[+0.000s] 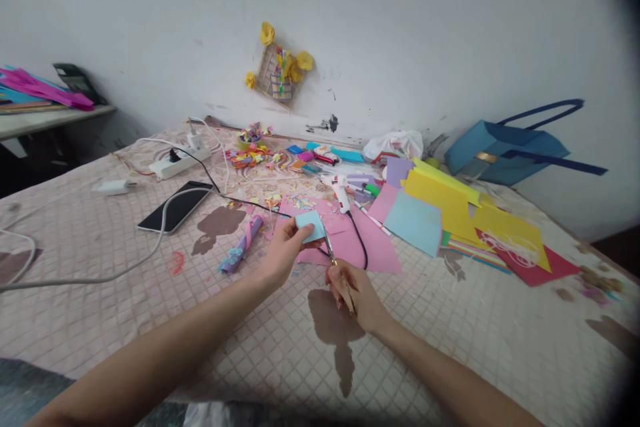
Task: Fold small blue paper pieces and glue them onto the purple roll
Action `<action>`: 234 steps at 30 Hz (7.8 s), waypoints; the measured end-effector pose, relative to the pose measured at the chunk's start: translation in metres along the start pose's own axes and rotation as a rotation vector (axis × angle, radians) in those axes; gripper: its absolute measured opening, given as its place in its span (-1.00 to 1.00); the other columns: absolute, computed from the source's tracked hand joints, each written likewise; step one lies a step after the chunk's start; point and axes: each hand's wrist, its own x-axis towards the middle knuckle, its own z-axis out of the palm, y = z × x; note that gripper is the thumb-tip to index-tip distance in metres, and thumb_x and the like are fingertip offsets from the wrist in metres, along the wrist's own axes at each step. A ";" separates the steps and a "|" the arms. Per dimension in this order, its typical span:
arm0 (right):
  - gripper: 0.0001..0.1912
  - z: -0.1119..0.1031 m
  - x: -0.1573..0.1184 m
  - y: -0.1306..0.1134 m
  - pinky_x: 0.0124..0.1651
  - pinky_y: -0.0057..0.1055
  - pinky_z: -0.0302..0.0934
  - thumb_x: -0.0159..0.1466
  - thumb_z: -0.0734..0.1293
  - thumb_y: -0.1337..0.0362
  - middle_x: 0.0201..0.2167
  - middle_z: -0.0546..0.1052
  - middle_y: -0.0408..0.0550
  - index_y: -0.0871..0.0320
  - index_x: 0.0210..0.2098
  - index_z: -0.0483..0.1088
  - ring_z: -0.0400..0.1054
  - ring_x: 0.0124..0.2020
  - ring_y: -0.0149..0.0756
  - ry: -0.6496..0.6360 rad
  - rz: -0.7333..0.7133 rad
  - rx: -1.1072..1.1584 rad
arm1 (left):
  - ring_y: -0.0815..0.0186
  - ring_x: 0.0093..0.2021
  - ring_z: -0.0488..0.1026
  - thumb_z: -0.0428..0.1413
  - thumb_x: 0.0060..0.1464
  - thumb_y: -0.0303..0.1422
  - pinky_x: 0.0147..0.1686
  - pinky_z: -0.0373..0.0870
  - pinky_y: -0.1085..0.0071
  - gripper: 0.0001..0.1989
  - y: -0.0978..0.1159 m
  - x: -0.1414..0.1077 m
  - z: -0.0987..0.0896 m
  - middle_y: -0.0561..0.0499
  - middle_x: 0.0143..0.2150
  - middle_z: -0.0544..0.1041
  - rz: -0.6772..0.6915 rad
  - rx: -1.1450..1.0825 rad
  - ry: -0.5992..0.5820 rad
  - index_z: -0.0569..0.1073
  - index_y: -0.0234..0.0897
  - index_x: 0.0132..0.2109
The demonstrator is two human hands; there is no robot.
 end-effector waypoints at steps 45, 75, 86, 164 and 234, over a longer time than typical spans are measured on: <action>-0.45 0.000 0.000 -0.004 -0.65 -0.54 -0.01 0.20 0.06 -0.22 -0.74 0.13 -0.29 0.15 -0.52 0.18 0.03 -0.72 -0.51 -0.002 0.012 0.051 | 0.32 -0.35 0.44 0.19 -0.08 -0.34 -0.27 0.43 0.31 -0.84 -0.004 0.001 -0.002 0.01 -0.36 0.51 -0.021 -0.004 -0.012 0.43 -0.34 -0.35; -0.52 0.000 0.002 0.005 -0.66 -0.55 -0.01 0.23 0.10 -0.14 -0.77 0.16 -0.30 0.13 -0.55 0.13 0.06 -0.74 -0.51 0.036 -0.012 0.014 | 0.28 -0.34 0.47 0.19 -0.08 -0.36 -0.26 0.43 0.29 -0.82 -0.004 -0.002 0.001 -0.05 -0.32 0.53 -0.038 0.006 -0.006 0.43 -0.37 -0.31; -0.46 -0.001 0.001 -0.001 -0.66 -0.53 0.00 0.19 0.07 -0.23 -0.75 0.14 -0.29 0.14 -0.52 0.16 0.05 -0.73 -0.50 0.015 0.013 0.037 | 0.28 -0.35 0.47 0.20 -0.10 -0.36 -0.25 0.43 0.28 -0.82 -0.005 -0.002 0.002 -0.03 -0.35 0.51 -0.040 0.023 0.004 0.43 -0.37 -0.32; -0.78 -0.032 0.020 0.001 -0.49 -0.47 0.10 0.09 0.35 0.18 -0.52 0.37 -0.21 0.13 -0.31 0.30 0.24 -0.53 -0.43 0.160 0.017 0.429 | 0.36 -0.28 0.43 0.02 -0.03 -0.60 -0.25 0.38 0.43 -0.81 -0.012 -0.010 -0.001 0.00 -0.31 0.47 0.404 0.834 -0.475 0.41 -0.29 -0.26; -0.77 -0.027 0.016 0.002 -0.51 -0.45 0.06 0.18 0.30 0.12 -0.58 0.25 -0.22 0.13 -0.48 0.29 0.14 -0.56 -0.42 0.158 -0.151 0.100 | 0.41 -0.39 0.40 0.26 -0.16 -0.34 -0.36 0.31 0.46 -0.61 -0.014 -0.008 -0.001 0.05 -0.38 0.43 -0.029 0.317 -0.284 0.35 -0.34 -0.15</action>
